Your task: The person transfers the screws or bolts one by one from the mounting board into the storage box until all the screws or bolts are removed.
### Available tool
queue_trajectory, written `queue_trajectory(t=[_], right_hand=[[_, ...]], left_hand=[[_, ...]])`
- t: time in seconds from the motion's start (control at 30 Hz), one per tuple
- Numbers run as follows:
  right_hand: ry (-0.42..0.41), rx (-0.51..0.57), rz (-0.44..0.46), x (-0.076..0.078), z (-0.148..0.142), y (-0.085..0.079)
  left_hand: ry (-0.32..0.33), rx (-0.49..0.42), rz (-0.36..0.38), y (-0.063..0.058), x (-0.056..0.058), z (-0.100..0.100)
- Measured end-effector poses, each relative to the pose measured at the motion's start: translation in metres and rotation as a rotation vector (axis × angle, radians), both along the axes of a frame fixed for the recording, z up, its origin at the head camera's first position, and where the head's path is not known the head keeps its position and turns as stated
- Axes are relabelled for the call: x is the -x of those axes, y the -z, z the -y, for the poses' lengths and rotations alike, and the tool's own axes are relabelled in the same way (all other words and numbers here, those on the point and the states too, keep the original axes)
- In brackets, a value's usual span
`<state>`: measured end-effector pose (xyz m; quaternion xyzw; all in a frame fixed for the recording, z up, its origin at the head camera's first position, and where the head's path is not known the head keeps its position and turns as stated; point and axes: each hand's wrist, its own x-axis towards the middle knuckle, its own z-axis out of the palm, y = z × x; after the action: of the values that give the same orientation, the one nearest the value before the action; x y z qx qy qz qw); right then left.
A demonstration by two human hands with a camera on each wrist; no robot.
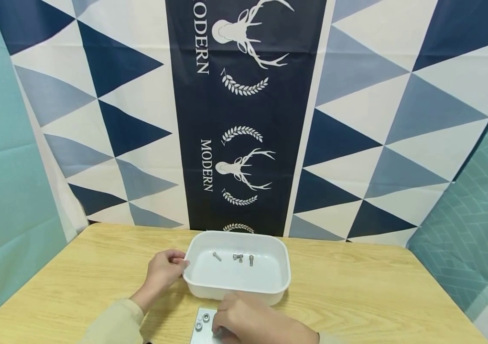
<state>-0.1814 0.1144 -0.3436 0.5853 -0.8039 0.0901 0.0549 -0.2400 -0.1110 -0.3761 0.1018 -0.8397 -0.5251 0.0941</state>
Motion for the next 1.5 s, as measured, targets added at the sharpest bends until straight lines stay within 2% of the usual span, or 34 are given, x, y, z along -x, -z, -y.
queue_trajectory(t=[0.1, 0.3, 0.43, 0.57, 0.73, 1.0, 1.23, 1.5], right_hand=[[-0.022, -0.014, 0.013, -0.006, 0.002, 0.007], [0.012, -0.020, 0.030, -0.011, 0.003, 0.011], [0.008, 0.010, -0.050, -0.008, 0.006, 0.009], [0.026, 0.026, -0.104, -0.001, 0.008, 0.005], [0.054, -0.001, -0.113, 0.005, 0.011, 0.000], [0.061, -0.059, -0.114, 0.002, 0.014, -0.006], [0.096, -0.066, -0.105, 0.004, 0.020, -0.010], [0.169, -0.193, -0.032, 0.004, 0.030, -0.006]], left_hand=[[-0.002, -0.009, 0.018, 0.004, -0.004, 0.000], [0.014, -0.013, 0.024, 0.006, -0.006, 0.001], [0.021, 0.008, 0.018, -0.001, 0.001, 0.006], [0.033, 0.023, 0.017, -0.011, 0.014, 0.009], [0.041, 0.026, 0.017, -0.019, 0.025, 0.011], [0.058, 0.005, 0.017, -0.022, 0.032, 0.013], [0.069, -0.012, 0.017, -0.017, 0.028, 0.014], [0.077, -0.026, 0.042, -0.004, 0.018, 0.014]])
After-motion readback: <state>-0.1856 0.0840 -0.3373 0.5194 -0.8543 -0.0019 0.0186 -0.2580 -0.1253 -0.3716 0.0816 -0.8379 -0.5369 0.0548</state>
